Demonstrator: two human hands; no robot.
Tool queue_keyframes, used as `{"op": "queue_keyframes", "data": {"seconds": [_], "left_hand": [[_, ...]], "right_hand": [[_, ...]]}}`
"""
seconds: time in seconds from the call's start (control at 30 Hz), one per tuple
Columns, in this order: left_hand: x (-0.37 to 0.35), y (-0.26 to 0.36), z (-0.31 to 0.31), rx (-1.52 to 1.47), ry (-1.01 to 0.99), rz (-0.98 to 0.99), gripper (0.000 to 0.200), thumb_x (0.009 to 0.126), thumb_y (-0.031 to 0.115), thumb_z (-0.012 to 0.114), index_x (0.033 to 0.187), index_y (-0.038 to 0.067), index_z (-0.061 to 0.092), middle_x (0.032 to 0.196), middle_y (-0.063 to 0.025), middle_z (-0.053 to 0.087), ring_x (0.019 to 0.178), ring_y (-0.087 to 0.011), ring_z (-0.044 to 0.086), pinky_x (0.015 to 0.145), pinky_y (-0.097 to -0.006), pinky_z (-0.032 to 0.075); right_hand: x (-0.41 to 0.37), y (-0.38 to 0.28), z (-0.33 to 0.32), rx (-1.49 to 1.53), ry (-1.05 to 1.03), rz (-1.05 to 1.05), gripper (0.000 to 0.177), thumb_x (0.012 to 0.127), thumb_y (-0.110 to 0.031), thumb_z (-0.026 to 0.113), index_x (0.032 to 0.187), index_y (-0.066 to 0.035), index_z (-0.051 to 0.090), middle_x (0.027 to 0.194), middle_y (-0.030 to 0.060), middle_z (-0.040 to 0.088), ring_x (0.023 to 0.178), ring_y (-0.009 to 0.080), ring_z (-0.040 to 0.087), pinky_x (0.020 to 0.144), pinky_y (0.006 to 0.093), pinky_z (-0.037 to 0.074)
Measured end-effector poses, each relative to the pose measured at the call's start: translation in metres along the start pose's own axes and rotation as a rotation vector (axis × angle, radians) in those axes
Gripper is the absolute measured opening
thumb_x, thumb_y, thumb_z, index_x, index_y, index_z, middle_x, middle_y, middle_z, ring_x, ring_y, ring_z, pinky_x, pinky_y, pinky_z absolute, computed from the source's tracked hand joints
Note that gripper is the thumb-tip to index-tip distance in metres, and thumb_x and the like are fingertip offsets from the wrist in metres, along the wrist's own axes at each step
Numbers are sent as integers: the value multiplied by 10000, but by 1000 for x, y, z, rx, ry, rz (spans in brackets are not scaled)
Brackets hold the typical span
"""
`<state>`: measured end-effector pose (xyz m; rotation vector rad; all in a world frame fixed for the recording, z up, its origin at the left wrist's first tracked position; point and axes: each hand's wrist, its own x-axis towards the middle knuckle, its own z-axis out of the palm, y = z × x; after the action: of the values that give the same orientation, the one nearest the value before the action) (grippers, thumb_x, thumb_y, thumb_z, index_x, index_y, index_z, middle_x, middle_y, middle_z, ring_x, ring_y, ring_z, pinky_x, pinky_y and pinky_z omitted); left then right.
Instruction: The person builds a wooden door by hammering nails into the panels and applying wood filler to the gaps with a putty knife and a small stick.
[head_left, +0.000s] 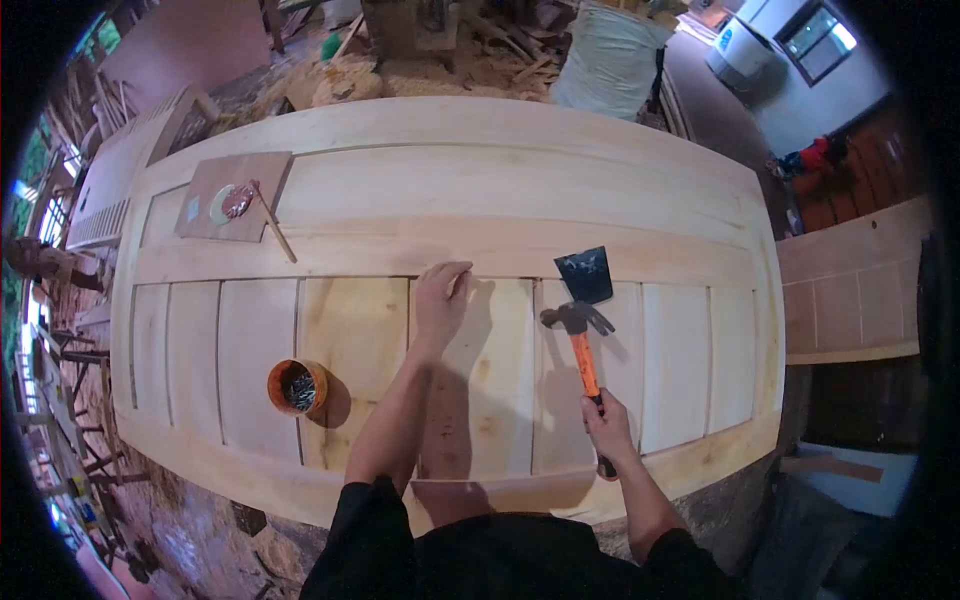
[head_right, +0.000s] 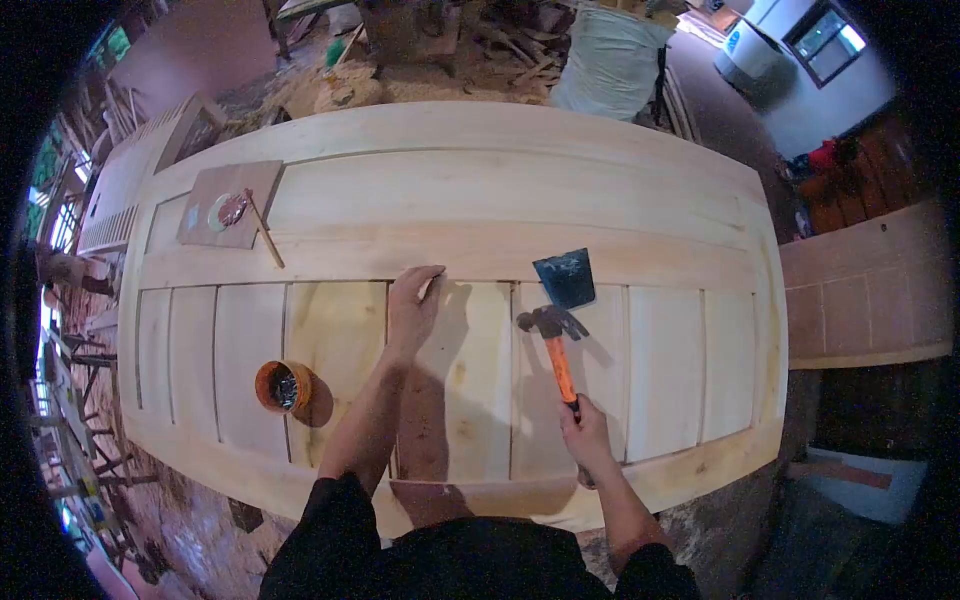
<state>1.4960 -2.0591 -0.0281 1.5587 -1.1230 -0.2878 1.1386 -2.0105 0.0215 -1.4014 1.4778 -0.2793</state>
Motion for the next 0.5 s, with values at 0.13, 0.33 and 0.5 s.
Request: {"op": "queue_keyframes", "data": {"seconds": [0.13, 0.33, 0.5], "left_hand": [[4, -10, 11, 222, -41, 112, 176, 895, 80, 691, 1065, 106, 726, 1014, -74, 730, 989, -256, 656, 932, -405, 427], [7, -9, 12, 275, -81, 112, 257, 903, 103, 687, 1159, 119, 705, 1000, -41, 739, 1029, -232, 647, 951, -405, 403], [8, -13, 10, 194, -113, -12, 487, 900, 113, 696, 1374, 108, 585, 992, -23, 746, 1017, -236, 647, 973, -408, 397]], "right_hand": [[9, -48, 12, -54, 6, -184, 178, 996, -173, 601, 1071, -13, 582, 711, 83, 609, 615, 177, 584, 586, 354, 476], [37, -105, 31, -237, 17, -316, 221, 1000, -195, 598, 1142, -29, 561, 732, 165, 633, 630, 360, 645, 587, 435, 488], [46, -124, 43, -339, -1, -368, 205, 1003, -199, 590, 1104, -26, 545, 763, 201, 648, 682, 410, 663, 606, 487, 494]]}}
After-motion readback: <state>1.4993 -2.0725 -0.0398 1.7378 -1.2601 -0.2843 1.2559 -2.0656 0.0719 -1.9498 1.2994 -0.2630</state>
